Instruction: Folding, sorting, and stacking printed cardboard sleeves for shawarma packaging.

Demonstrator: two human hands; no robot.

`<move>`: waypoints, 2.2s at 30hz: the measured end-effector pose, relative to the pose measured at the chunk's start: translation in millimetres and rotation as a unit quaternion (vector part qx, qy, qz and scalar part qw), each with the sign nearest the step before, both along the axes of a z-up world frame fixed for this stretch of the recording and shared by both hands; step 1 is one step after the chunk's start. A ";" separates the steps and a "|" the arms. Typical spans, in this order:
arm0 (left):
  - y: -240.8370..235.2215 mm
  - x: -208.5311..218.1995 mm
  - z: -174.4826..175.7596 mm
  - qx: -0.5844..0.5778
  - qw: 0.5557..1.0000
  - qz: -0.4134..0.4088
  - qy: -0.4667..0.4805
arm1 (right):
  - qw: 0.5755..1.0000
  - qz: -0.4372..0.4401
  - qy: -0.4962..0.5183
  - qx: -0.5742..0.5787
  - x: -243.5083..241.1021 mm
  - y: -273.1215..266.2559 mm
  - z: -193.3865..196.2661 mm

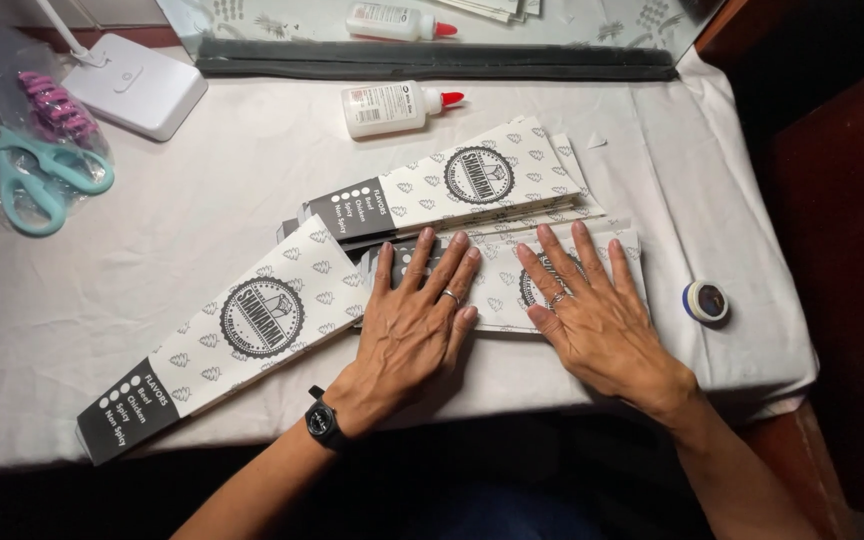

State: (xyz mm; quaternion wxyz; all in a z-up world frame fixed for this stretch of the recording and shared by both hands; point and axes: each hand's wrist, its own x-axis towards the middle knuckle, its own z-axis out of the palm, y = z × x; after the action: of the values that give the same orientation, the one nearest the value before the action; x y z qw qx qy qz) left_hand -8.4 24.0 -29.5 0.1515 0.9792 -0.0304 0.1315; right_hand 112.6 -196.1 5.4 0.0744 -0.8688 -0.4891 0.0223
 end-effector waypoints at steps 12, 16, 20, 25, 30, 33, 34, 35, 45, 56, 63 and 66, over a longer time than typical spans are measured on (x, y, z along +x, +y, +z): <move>2.9 4.8 -7.4 0.021 0.999 0.030 0.004 | 1.000 0.019 0.006 -0.017 12.4 2.3 -11.9; -3.7 -22.8 14.7 0.018 0.995 0.018 -0.095 | 0.999 0.002 0.003 -0.040 1.5 -1.5 -10.9; 32.4 -62.8 52.0 0.044 0.984 0.058 -0.165 | 0.998 0.001 0.021 -0.056 10.8 -3.4 -14.6; 125.2 -131.5 63.6 0.021 0.978 0.184 0.099 | 0.996 0.014 0.061 -0.063 7.2 -7.2 14.7; 149.0 -157.4 65.5 -0.077 0.950 0.227 0.201 | 0.997 0.041 0.034 -0.060 0.6 -2.8 45.0; 159.4 -169.2 65.3 -0.176 0.962 0.175 0.112 | 0.997 0.053 0.050 -0.010 -0.7 -0.6 49.0; 158.0 -173.9 73.0 -0.220 0.955 0.187 0.067 | 0.995 0.067 0.054 0.045 0.3 -0.3 47.2; 157.6 -177.8 81.4 -0.262 0.945 0.196 0.022 | 0.990 0.079 0.058 0.100 0.9 -0.1 45.6; 99.0 -140.8 122.8 -0.358 0.933 -0.008 -0.024 | 0.821 0.045 0.415 0.388 -35.1 57.6 71.3; 82.5 -97.5 102.3 -0.309 0.947 -0.087 0.011 | 0.790 -0.190 0.422 0.402 -19.7 6.9 49.2; 189.1 -169.5 61.5 -0.203 0.979 0.026 -0.006 | 0.769 -0.288 0.353 0.449 39.1 -62.9 16.9; 239.9 -244.2 39.5 -0.087 0.979 0.144 0.118 | 0.756 -0.316 0.368 0.440 43.0 -72.1 15.9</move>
State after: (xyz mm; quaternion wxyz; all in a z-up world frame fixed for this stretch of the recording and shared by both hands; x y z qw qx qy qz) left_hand -252.7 263.9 10.0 0.2180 0.9651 0.1404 0.0372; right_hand 155.6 -268.2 21.2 0.6259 -0.7698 -0.0778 0.0982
